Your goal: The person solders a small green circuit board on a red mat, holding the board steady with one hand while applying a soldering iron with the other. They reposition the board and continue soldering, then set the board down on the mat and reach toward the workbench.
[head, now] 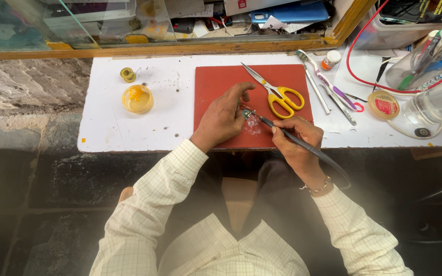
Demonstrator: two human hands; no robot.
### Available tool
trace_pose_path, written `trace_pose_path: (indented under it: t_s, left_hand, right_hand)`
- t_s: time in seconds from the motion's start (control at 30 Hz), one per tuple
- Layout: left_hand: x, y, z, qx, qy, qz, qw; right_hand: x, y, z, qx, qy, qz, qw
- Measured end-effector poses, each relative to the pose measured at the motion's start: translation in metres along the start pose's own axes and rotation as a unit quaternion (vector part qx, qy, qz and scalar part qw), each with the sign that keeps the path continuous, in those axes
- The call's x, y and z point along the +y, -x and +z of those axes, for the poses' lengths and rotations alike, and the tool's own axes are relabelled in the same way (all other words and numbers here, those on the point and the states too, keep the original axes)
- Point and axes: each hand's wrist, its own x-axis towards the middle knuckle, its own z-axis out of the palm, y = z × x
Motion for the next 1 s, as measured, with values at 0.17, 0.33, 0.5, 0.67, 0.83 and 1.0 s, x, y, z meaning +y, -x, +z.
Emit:
trace_pose_path:
  t_s: [0.17,0.33,0.5,0.67,0.83,1.0]
  left_hand:
    - [0.000,0.001,0.001,-0.001,0.005,-0.002,1.000]
    - [0.000,0.001,0.000,0.000,0.005,0.002,1.000]
    - [-0.001,0.000,0.001,0.007,0.006,0.010,1.000]
    - [-0.001,0.000,0.001,0.001,0.001,-0.004,1.000]
    - [-0.001,0.001,0.002,0.004,0.002,0.004,1.000]
    - [0.000,0.001,0.001,0.001,0.003,-0.005,1.000]
  right_hand:
    - [-0.004,0.000,0.000,-0.006,-0.002,0.001,1.000]
    - [-0.005,0.000,0.000,0.000,0.023,-0.029,0.999]
    - [0.001,0.002,0.000,0.009,0.023,-0.028,0.999]
    - [0.007,0.004,-0.001,0.012,0.008,-0.014,1.000]
    - [0.006,0.004,-0.002,0.001,0.013,-0.023,1.000]
    - [0.007,0.004,0.000,0.004,-0.017,-0.001,1.000]
